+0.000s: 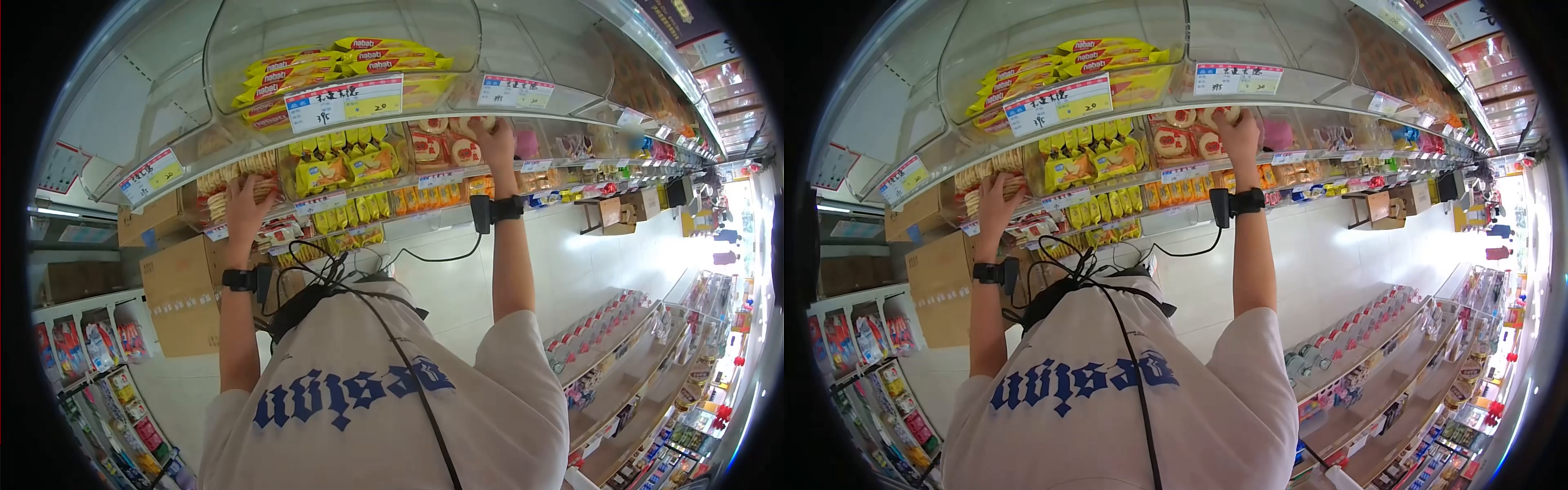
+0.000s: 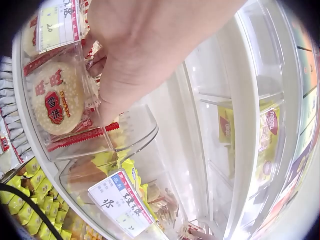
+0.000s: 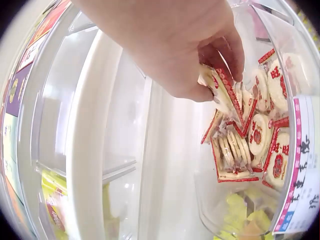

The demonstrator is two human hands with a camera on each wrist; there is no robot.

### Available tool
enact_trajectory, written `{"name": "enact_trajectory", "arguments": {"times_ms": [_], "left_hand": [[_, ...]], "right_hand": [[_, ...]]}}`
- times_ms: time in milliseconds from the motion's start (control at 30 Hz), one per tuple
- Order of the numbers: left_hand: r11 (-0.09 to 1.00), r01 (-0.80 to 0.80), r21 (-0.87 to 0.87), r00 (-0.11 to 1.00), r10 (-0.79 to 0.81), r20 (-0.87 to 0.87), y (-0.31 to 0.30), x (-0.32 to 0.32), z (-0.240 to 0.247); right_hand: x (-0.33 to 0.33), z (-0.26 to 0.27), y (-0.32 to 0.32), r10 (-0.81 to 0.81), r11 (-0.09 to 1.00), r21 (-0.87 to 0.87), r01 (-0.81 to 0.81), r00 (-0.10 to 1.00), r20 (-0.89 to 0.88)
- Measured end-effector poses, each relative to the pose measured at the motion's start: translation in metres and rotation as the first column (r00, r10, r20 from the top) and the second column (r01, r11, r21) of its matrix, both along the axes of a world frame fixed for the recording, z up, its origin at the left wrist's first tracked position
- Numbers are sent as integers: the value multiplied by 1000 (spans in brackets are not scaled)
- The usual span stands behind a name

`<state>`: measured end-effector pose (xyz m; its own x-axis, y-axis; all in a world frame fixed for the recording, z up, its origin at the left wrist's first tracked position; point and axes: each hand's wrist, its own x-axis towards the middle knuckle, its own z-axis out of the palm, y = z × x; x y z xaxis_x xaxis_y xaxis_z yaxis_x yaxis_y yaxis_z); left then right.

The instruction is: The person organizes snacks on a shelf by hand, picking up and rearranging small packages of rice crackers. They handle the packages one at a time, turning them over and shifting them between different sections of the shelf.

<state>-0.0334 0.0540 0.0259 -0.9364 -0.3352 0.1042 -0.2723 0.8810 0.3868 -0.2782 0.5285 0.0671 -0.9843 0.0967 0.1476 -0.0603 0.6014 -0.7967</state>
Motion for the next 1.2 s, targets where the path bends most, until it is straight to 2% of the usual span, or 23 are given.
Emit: {"name": "enact_trajectory", "arguments": {"times_ms": [100,200,233,333,433,533,633,733,833,933,967,1067,1100,1200], "left_hand": [[1000,-12,9,1000,11,15,1,0,1],[1000,-18,22,1000,17,20,2,0,2],[999,-17,28,1000,17,16,2,0,3],[1000,-4,10,1000,4,4,0,1,1],[1000,-8,9,1000,8,-17,0,1,-3],[1000,-4,-14,999,4,-39,0,1,-5],[1000,6,-7,999,-6,-33,0,1,-3],[1000,2,-31,1000,-2,-14,0,1,-4],[1000,22,12,999,-22,-28,1,0,-1],[1000,-2,-20,1000,1,-28,0,0,-4],[1000,1,-23,1000,-1,-28,0,0,-5],[999,5,-32,1000,-6,-21,-3,2,-8],[1000,6,-30,1000,-7,-21,-2,2,-7],[1000,11,3,999,-11,-39,1,3,0]], "right_hand": [[-21,-16,12,8,935,333,-122,946,325],[-18,-38,15,84,875,427,-228,940,330],[-15,-39,14,110,914,349,-207,954,279],[-22,-47,14,144,927,310,-211,964,225],[-21,-41,13,156,896,381,-228,965,212],[-20,-47,15,298,917,284,-280,954,-22],[-11,-30,5,290,948,177,-263,946,-144],[5,4,-18,432,893,221,-393,887,-166],[16,20,-42,503,856,291,-427,818,-279],[-1,2,-31,277,957,62,-284,823,-496],[-11,-19,-23,157,945,-199,-261,892,-424],[-5,-11,-3,-20,999,-30,14,979,-205],[-3,-15,3,-8,999,-40,-1,975,-221],[10,-14,3,122,926,-352,-136,991,-61]]}}
